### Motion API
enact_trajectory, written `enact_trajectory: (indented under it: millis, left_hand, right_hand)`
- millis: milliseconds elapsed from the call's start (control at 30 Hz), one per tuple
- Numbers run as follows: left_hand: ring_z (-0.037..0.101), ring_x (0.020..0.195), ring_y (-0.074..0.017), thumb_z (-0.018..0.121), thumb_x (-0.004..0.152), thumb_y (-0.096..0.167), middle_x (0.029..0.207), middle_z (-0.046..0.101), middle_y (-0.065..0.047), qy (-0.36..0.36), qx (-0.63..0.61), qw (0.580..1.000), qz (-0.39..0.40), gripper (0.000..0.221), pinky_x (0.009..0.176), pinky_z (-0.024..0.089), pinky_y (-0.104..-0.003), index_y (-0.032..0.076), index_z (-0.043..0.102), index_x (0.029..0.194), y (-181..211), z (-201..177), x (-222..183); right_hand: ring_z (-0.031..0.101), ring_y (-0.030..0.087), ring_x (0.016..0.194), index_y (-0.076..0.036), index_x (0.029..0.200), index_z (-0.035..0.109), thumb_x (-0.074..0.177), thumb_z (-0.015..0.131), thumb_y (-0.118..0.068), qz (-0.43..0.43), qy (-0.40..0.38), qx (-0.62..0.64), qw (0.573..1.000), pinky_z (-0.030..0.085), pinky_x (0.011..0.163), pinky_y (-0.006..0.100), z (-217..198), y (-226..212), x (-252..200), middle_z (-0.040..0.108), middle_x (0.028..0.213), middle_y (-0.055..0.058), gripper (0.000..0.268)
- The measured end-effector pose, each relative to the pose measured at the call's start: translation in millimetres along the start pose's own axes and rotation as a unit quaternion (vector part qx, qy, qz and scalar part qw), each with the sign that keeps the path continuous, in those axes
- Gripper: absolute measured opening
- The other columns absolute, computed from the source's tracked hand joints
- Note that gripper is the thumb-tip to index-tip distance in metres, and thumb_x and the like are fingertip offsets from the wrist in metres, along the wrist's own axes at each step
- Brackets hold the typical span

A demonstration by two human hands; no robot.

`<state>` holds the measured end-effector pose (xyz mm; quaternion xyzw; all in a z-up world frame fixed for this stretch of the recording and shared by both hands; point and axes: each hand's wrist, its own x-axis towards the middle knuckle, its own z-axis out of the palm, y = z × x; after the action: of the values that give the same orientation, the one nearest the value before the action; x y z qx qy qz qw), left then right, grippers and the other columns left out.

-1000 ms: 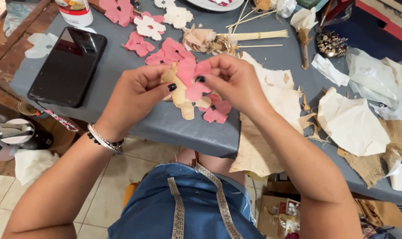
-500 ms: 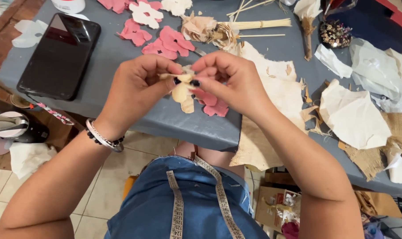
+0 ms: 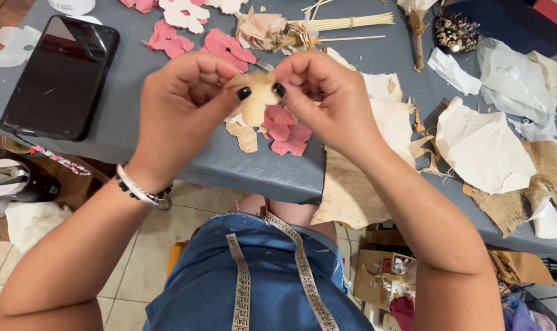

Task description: Cutting out decorative flower shapes from fabric scraps using scissors and arranging them on a workspace.

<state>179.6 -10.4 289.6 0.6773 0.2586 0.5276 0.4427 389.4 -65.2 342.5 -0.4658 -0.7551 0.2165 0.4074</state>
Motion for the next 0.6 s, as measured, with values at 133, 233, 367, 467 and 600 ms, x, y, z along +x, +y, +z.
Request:
enact_trajectory:
  millis: [133, 233, 367, 467, 600]
  left_hand:
    - [0.066, 0.079, -0.0126, 0.069, 0.11, -0.001, 0.1, 0.073, -0.012, -0.002, 0.038, 0.996, 0.077, 0.007, 0.069, 0.054, -0.022, -0.006, 0.07, 0.115, 3.2, -22.6, 1.5]
    - [0.072, 0.093, -0.0186, 0.067, 0.112, 0.0, 0.111, 0.071, -0.015, 0.018, 0.041, 0.998, 0.032, 0.01, 0.084, 0.063, -0.026, -0.006, 0.067, 0.12, 6.7, -46.3, -9.0]
    - [0.064, 0.09, -0.0089, 0.066, 0.109, 0.004, 0.106, 0.068, -0.006, 0.011, 0.002, 0.999, -0.033, 0.01, 0.079, 0.056, -0.021, 0.002, 0.064, 0.119, 0.7, -54.5, -19.3]
    - [0.066, 0.092, -0.0093, 0.063, 0.107, -0.002, 0.104, 0.069, -0.006, -0.026, 0.031, 0.998, -0.041, 0.011, 0.079, 0.057, -0.02, 0.003, 0.066, 0.116, 2.1, -53.8, -23.4]
    - [0.065, 0.085, -0.0086, 0.058, 0.107, 0.004, 0.1, 0.069, -0.003, -0.072, -0.001, 0.995, -0.065, 0.012, 0.075, 0.053, -0.021, 0.005, 0.063, 0.118, -8.8, -50.5, -20.1]
  right_hand:
    - [0.073, 0.01, 0.089, -0.005, 0.116, 0.064, 0.107, 0.064, -0.003, 0.021, 0.024, -0.003, 0.999, 0.053, 0.071, 0.018, -14.3, 18.9, 4.7, 0.068, 0.098, 0.004, 0.009]
    - [0.076, 0.012, 0.091, -0.008, 0.115, 0.071, 0.108, 0.058, -0.007, 0.031, -0.043, -0.062, 0.997, 0.054, 0.074, 0.021, -18.5, 35.5, 11.4, 0.073, 0.105, 0.003, 0.015]
    - [0.075, 0.008, 0.072, -0.007, 0.116, 0.069, 0.103, 0.057, -0.004, 0.06, -0.123, -0.061, 0.989, 0.061, 0.067, 0.02, -3.9, 34.8, 21.1, 0.076, 0.093, 0.003, 0.018]
    - [0.069, 0.014, 0.104, -0.005, 0.125, 0.064, 0.1, 0.064, -0.012, 0.024, -0.146, -0.043, 0.988, 0.058, 0.093, 0.027, -2.9, 45.0, 26.2, 0.071, 0.117, 0.006, 0.026]
    - [0.061, 0.024, 0.107, -0.009, 0.133, 0.058, 0.089, 0.074, -0.032, -0.005, -0.279, -0.195, 0.94, 0.051, 0.091, 0.037, -4.5, 55.1, 20.3, 0.065, 0.122, 0.009, 0.052]
